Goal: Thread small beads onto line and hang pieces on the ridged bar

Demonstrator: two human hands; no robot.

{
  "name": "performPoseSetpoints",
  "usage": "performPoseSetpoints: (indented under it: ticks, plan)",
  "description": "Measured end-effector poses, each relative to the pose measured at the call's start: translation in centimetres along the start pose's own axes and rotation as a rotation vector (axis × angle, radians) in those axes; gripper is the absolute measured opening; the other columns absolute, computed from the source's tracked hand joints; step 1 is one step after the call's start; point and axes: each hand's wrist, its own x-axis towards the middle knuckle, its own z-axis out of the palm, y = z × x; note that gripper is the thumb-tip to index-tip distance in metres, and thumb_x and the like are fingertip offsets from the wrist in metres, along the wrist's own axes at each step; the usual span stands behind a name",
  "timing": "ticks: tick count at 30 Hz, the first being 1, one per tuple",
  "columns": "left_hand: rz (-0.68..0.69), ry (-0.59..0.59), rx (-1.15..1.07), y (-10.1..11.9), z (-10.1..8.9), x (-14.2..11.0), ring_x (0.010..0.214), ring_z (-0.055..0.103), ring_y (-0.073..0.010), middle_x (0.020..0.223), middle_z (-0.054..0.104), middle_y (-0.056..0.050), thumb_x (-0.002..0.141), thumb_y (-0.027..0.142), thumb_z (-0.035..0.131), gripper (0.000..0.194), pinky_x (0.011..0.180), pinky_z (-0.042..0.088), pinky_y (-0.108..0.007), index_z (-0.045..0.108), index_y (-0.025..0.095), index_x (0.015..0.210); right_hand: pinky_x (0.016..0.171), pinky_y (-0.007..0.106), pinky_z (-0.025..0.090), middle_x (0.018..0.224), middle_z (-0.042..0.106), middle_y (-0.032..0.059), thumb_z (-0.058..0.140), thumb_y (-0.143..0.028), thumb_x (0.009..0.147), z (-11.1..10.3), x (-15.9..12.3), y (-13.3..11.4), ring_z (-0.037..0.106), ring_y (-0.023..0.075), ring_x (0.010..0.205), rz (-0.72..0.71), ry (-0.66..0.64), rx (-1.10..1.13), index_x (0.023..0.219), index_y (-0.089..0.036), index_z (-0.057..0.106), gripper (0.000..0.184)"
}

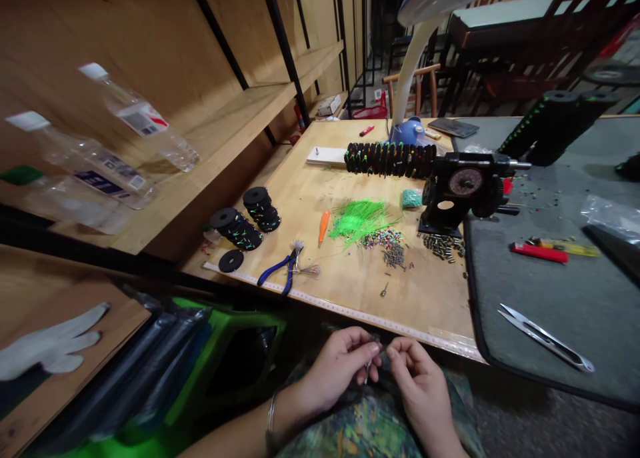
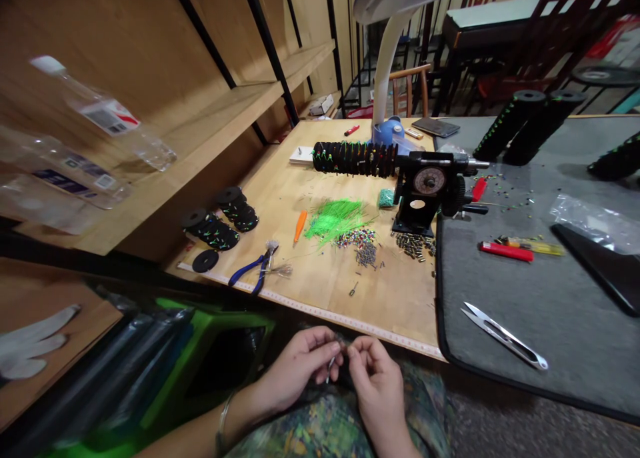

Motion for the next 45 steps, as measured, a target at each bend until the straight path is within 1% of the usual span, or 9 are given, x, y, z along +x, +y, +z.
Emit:
performPoseSetpoints:
  ticks: [3, 6, 10, 13, 17, 21, 25, 33, 45]
  plan:
    - [0.002, 0.041, -0.030, 0.1, 0.2, 0.0, 0.047, 0.051, -0.0068, 0.066, 0.061, -0.001, 0.073, 0.042, 0.070, 0.032, 0.042, 0.030, -0.018, 0.057, 0.012, 0.078, 0.050, 0.024, 0.042, 0.060, 0.059, 0.0006, 0.058, -0.046, 0.086, 0.1, -0.1, 0.4, 0.051, 0.0134, 0.051, -0.020, 0.011, -0.008, 0.077, -0.018, 0.058, 0.030]
    - [0.004, 0.068, -0.024, 0.1, 0.4, 0.0, 0.046, 0.050, -0.0071, 0.063, 0.060, 0.000, 0.072, 0.041, 0.070, 0.031, 0.041, 0.028, -0.018, 0.056, 0.013, 0.076, 0.047, 0.022, 0.039, 0.058, 0.056, -0.0011, 0.059, -0.047, 0.084, 0.1, -0.1, 0.4, 0.048, 0.0125, 0.049, -0.051, 0.056, -0.050, 0.076, -0.017, 0.060, 0.031]
    - [-0.017, 0.083, 0.025, -0.1, 0.3, 0.1, 0.045, 0.047, -0.0065, 0.060, 0.058, 0.001, 0.073, 0.040, 0.068, 0.029, 0.043, 0.027, -0.019, 0.054, 0.014, 0.072, 0.045, 0.021, 0.037, 0.056, 0.053, -0.0026, 0.061, -0.047, 0.082, -0.2, -0.2, 0.1, 0.045, 0.0114, 0.047, -0.079, 0.128, -0.091, 0.074, -0.017, 0.061, 0.031]
    - [0.011, 0.093, 0.088, -0.2, 0.2, 0.1, 0.045, 0.045, -0.0065, 0.058, 0.056, 0.002, 0.074, 0.040, 0.066, 0.028, 0.045, 0.030, -0.020, 0.053, 0.015, 0.070, 0.046, 0.021, 0.039, 0.057, 0.054, -0.0020, 0.060, -0.045, 0.083, -0.6, -0.4, 0.2, 0.047, 0.0123, 0.048, -0.109, 0.165, -0.142, 0.076, -0.018, 0.062, 0.028]
    - [0.061, 0.089, 0.148, -0.1, 0.2, 0.1, 0.045, 0.045, -0.0072, 0.057, 0.054, 0.003, 0.076, 0.040, 0.064, 0.028, 0.047, 0.033, -0.021, 0.053, 0.016, 0.069, 0.047, 0.021, 0.041, 0.057, 0.057, -0.0011, 0.059, -0.039, 0.086, -1.0, -0.9, 0.4, 0.050, 0.0128, 0.048, -0.182, 0.122, -0.237, 0.077, -0.018, 0.063, 0.023]
    - [0.057, 0.099, 0.164, 0.0, 0.2, 0.0, 0.045, 0.045, -0.0075, 0.057, 0.055, 0.003, 0.076, 0.040, 0.064, 0.027, 0.048, 0.034, -0.021, 0.052, 0.016, 0.069, 0.046, 0.020, 0.041, 0.054, 0.057, -0.0022, 0.056, -0.035, 0.087, -1.1, -1.0, 0.0, 0.051, 0.0123, 0.045, -0.283, 0.059, -0.327, 0.076, -0.019, 0.064, 0.021]
    - [0.048, 0.081, 0.158, 0.0, 0.2, -0.1, 0.046, 0.045, -0.0077, 0.057, 0.055, 0.003, 0.075, 0.041, 0.065, 0.028, 0.048, 0.034, -0.022, 0.051, 0.017, 0.069, 0.048, 0.020, 0.043, 0.058, 0.062, -0.0008, 0.055, -0.031, 0.088, -1.0, -1.0, -0.5, 0.055, 0.0132, 0.047, -0.340, 0.000, -0.358, 0.078, -0.020, 0.065, 0.019]
    - [0.061, 0.056, 0.151, 0.1, 0.3, 0.0, 0.045, 0.043, -0.0073, 0.054, 0.051, 0.005, 0.075, 0.042, 0.065, 0.030, 0.048, 0.033, -0.021, 0.051, 0.017, 0.069, 0.049, 0.021, 0.044, 0.059, 0.063, -0.0008, 0.053, -0.029, 0.090, -0.9, -1.0, -0.3, 0.055, 0.0133, 0.048, -0.352, -0.074, -0.356, 0.081, -0.021, 0.065, 0.018]
    - [0.077, 0.050, 0.160, 0.1, 0.3, -0.2, 0.046, 0.043, -0.0075, 0.054, 0.051, 0.004, 0.077, 0.038, 0.063, 0.026, 0.049, 0.033, -0.021, 0.050, 0.017, 0.069, 0.048, 0.020, 0.043, 0.058, 0.061, -0.0020, 0.053, -0.029, 0.090, -0.8, -0.9, -0.4, 0.054, 0.0125, 0.047, -0.344, -0.063, -0.344, 0.079, -0.021, 0.064, 0.018]
